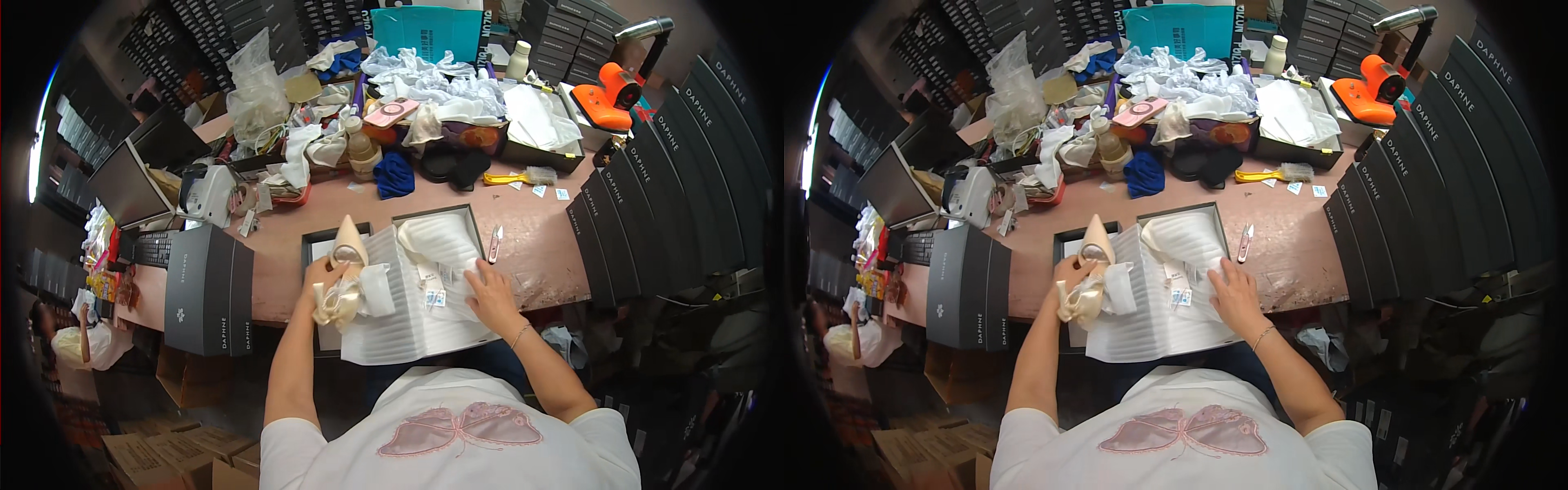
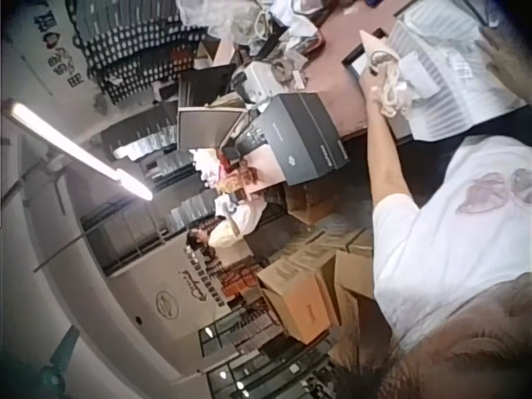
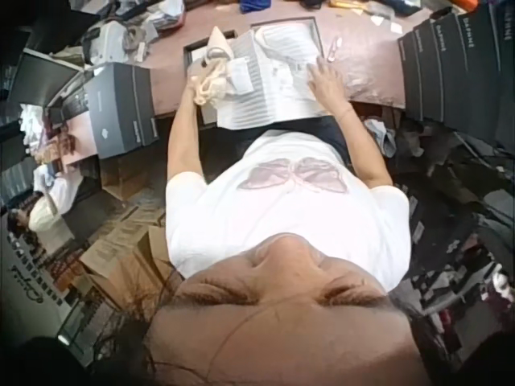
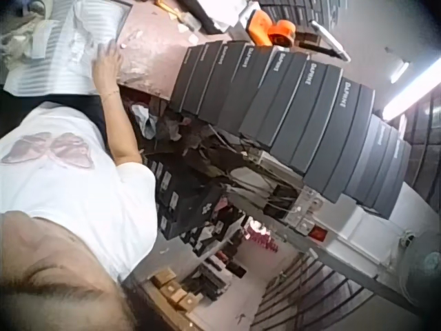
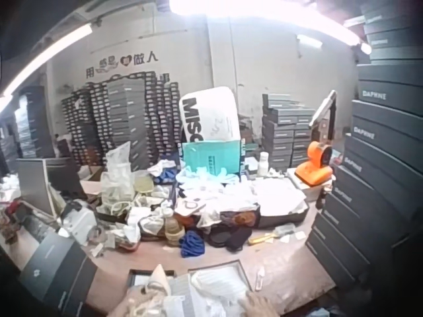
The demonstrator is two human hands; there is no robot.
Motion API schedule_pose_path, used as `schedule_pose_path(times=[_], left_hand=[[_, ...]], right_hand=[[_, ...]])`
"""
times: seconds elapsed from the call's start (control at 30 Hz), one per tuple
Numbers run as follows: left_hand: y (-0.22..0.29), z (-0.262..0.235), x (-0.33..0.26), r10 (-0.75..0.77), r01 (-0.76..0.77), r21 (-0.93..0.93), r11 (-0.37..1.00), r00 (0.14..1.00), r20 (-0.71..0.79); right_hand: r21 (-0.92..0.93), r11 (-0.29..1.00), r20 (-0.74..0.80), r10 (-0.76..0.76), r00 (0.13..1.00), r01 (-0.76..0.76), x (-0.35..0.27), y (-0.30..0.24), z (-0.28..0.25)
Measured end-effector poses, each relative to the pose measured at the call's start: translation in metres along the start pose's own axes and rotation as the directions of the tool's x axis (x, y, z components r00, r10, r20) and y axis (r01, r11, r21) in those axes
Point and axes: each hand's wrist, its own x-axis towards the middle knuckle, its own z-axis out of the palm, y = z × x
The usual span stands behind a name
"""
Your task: Packing high-heeled shoes into boxes with protective tissue paper and silica gel packets.
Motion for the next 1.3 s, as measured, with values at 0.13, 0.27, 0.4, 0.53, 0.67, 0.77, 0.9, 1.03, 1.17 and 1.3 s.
schedule_pose_path(times=[0.13, 0.27, 0.4, 0.53, 0.67, 0.77, 0.9, 1.03, 1.17, 1.3], left_hand=[[-0.003, -0.033, -0.005, 0.217, -0.194, 0.119, 0.974, 0.947, -0.238], [0.096, 0.006, -0.055, 0.263, -0.343, -0.614, 0.711, 0.939, -0.22], [0.12, 0.137, -0.046, 0.279, -0.257, -0.581, 0.773, 0.959, -0.054], [0.132, 0.154, -0.055, 0.469, -0.453, -0.322, 0.831, 0.882, -0.029], [0.127, 0.144, -0.099, 0.665, -0.663, 0.044, 0.747, 0.745, -0.054], [0.127, 0.134, -0.118, 0.645, -0.626, 0.294, 0.722, 0.763, 0.038], [0.148, 0.136, -0.115, 0.644, -0.613, 0.3, 0.731, 0.765, -0.005], [0.167, 0.187, -0.098, 0.77, -0.782, 0.238, 0.576, 0.617, 0.166], [0.172, 0.244, -0.111, 0.888, -0.864, -0.222, 0.451, 0.459, 0.018], [0.155, 0.166, -0.143, 0.803, -0.776, -0.259, 0.575, 0.596, -0.005]], right_hand=[[0.214, 0.977, -0.186, 0.047, 0.981, -0.006, -0.001, 0.004, 0.009], [0.165, 0.983, -0.297, -0.034, 0.954, 0.086, -0.004, 0.006, -0.004], [0.156, 0.973, -0.359, -0.106, 0.927, 0.171, -0.004, -0.005, -0.012], [0.122, 0.967, -0.242, -0.188, 0.952, 0.222, -0.014, -0.003, -0.011], [0.427, 0.904, -0.341, 0.15, 0.928, 0.011, -0.016, 0.011, -0.008], [0.934, 0.338, -0.135, 0.627, 0.768, -0.111, -0.016, 0.013, -0.005], [0.941, 0.035, 0.245, 0.613, 0.751, -0.336, -0.053, 0.037, -0.024], [0.907, 0.067, 0.417, -0.259, 0.871, -0.415, -0.038, -0.047, -0.102], [0.334, 0.901, -0.118, -0.25, 0.961, 0.275, 0.055, -0.047, -0.028], [0.08, 0.996, 0.211, -0.053, 0.976, 0.036, 0.098, 0.022, 0.056]])
